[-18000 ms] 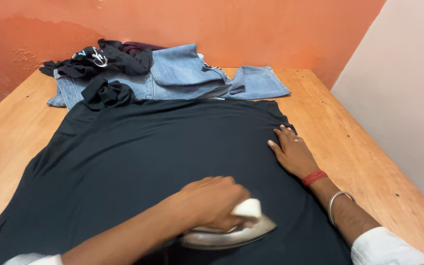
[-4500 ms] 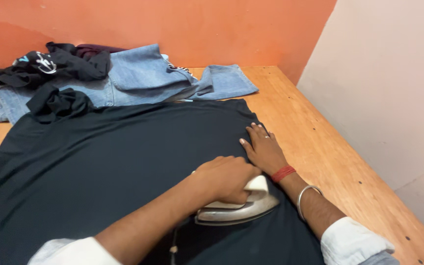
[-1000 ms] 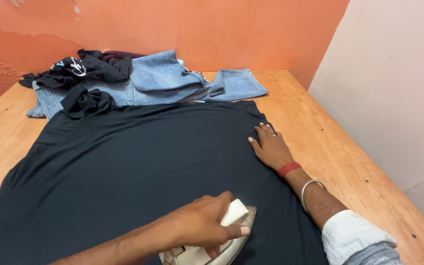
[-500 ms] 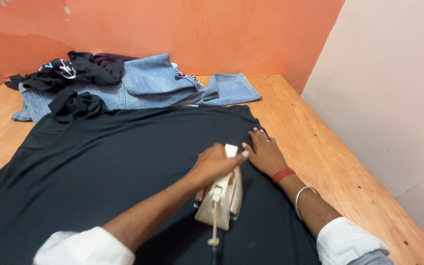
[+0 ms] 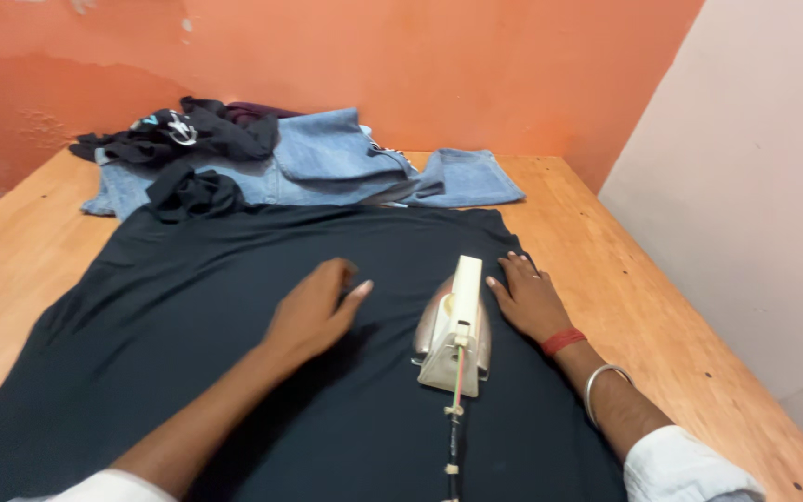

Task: The person irons a black t-shirt laid flat on a wooden table using a white electric iron. They move the iron back and forth across the fabric while holding the shirt in place with the other hand. Other folded clothes are visible on the table.

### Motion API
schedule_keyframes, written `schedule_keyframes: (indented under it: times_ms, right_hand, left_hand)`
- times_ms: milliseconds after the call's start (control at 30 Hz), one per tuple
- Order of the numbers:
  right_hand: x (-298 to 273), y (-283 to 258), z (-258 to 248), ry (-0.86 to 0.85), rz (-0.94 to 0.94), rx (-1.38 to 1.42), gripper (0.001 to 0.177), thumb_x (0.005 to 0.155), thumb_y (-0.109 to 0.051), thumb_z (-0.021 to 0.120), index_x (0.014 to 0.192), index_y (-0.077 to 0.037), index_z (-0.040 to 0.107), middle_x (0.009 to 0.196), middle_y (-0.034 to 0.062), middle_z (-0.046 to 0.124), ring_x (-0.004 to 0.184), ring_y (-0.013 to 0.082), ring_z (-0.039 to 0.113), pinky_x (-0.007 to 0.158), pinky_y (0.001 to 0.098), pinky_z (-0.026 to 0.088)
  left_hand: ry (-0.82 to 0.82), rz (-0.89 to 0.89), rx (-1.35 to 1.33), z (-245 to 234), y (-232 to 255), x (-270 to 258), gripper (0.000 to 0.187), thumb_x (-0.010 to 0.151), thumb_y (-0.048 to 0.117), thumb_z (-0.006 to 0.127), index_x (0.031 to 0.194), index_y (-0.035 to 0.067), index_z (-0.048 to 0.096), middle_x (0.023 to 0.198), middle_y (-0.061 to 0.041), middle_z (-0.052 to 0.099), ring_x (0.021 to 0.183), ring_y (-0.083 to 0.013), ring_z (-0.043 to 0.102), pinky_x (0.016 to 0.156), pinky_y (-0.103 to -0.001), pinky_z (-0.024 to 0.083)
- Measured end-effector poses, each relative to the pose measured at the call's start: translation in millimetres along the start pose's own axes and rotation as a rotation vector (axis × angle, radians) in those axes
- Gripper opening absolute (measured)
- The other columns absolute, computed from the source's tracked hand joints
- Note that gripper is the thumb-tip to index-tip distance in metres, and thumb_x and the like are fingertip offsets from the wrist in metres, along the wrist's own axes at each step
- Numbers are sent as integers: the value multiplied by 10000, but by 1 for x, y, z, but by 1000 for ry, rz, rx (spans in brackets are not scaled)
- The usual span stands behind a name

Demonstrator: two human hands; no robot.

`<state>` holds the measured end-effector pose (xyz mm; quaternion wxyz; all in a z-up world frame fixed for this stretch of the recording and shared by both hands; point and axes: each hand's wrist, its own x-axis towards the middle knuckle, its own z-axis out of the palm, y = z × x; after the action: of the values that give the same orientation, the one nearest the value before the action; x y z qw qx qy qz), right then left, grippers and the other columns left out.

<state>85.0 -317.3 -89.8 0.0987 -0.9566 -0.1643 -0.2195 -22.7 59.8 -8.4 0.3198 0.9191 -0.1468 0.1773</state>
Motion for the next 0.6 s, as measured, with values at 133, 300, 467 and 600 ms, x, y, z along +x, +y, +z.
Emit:
schedule_keyframes:
  times_ms: [133, 300, 467, 600]
  right_hand:
    - [4, -5, -5, -16, 35, 12, 578, 1014, -434, 495, 1390, 1, 556, 1529, 201, 487, 1449, 343, 400, 1121, 532, 337]
    - [-4, -46, -49, -97, 215, -91, 478, 1005, -426, 485, 1288, -79, 653, 1359, 140, 657, 1323, 307, 576, 1124, 557, 378]
    - [-2, -90, -127, 55, 324, 383, 561, 1087, -486, 414, 1246, -14, 671, 923, 198, 762, 849, 310, 762, 771, 454, 594]
    - [0, -129, -168, -176, 519, 547, 635, 1005, -559, 400, 1331, -54, 604, 804, 233, 755, 617, 338, 709, 687, 497, 563]
  left_hand:
    - [-72, 65, 237, -58, -78, -57, 430, 962, 398, 589, 1222, 57, 627, 1388, -163, 563, 1324, -339, 511, 1077, -454, 428]
    - [-60, 9, 318, -109, -129, -115, 463, 955, 351, 563, 1327, 79, 606, 1462, -164, 501, 1397, -341, 424, 1100, -490, 343]
    - [-116, 147, 277, -122, -107, -134, 503, 917, 370, 601, 1324, 76, 597, 1483, -140, 489, 1412, -322, 410, 1150, -474, 318]
    - [-299, 331, 98, -98, -42, -131, 507, 956, 354, 599, 1367, 59, 579, 1540, -160, 439, 1451, -359, 346, 1160, -523, 236]
